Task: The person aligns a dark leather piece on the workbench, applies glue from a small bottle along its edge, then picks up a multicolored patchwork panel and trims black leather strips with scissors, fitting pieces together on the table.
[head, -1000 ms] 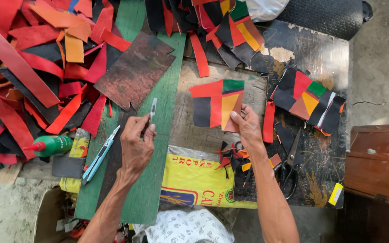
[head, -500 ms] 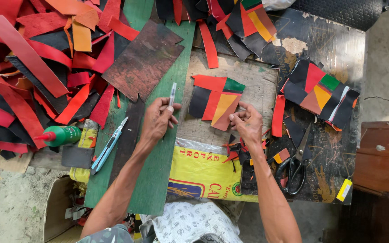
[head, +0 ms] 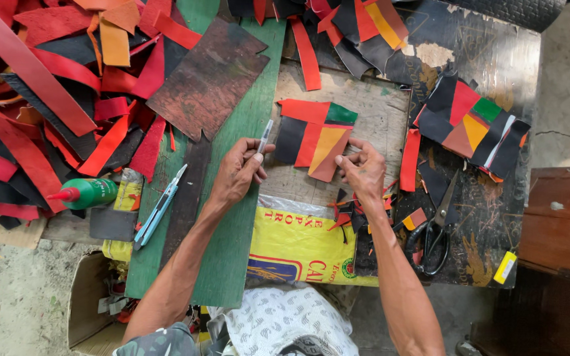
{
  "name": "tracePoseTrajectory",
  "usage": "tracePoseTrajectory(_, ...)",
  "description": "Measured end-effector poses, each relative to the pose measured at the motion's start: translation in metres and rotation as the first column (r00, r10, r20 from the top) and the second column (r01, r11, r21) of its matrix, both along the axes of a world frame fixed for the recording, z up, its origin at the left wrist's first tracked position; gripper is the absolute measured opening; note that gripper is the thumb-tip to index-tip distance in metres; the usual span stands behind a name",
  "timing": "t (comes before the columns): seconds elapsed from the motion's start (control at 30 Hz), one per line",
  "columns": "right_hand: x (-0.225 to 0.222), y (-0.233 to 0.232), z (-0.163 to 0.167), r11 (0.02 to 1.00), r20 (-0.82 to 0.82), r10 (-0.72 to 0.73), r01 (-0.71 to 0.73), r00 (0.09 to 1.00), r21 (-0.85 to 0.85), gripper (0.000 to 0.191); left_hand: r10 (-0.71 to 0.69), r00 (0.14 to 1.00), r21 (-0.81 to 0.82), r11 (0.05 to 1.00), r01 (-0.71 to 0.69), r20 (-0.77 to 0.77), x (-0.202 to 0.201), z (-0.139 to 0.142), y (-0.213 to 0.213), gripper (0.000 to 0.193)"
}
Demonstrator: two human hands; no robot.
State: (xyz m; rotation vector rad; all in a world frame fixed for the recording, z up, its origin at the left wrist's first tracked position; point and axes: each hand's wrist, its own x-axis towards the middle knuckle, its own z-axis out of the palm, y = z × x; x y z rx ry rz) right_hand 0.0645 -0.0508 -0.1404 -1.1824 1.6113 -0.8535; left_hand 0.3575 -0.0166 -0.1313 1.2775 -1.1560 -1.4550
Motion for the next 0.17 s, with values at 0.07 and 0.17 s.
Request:
tracePoseTrajectory(0.07,0.0002,0.001,0.0013,1.0,-0.02,-0.002,0.003,1.0,0.006,0.051,-0.004,1.0,-0.001,1.0,0.004,0.014,-0.0014,0.0001,0.0005,0.026)
tracePoseTrajectory(0.17,0.0018,0.0014,0.0052,1.0,-0.028,0.002,-0.002,1.0,-0.002,0.051,-0.002,1.0,0.011,1.0,0.002,0.025,-0.0013,0.0015,0.0002,0.026)
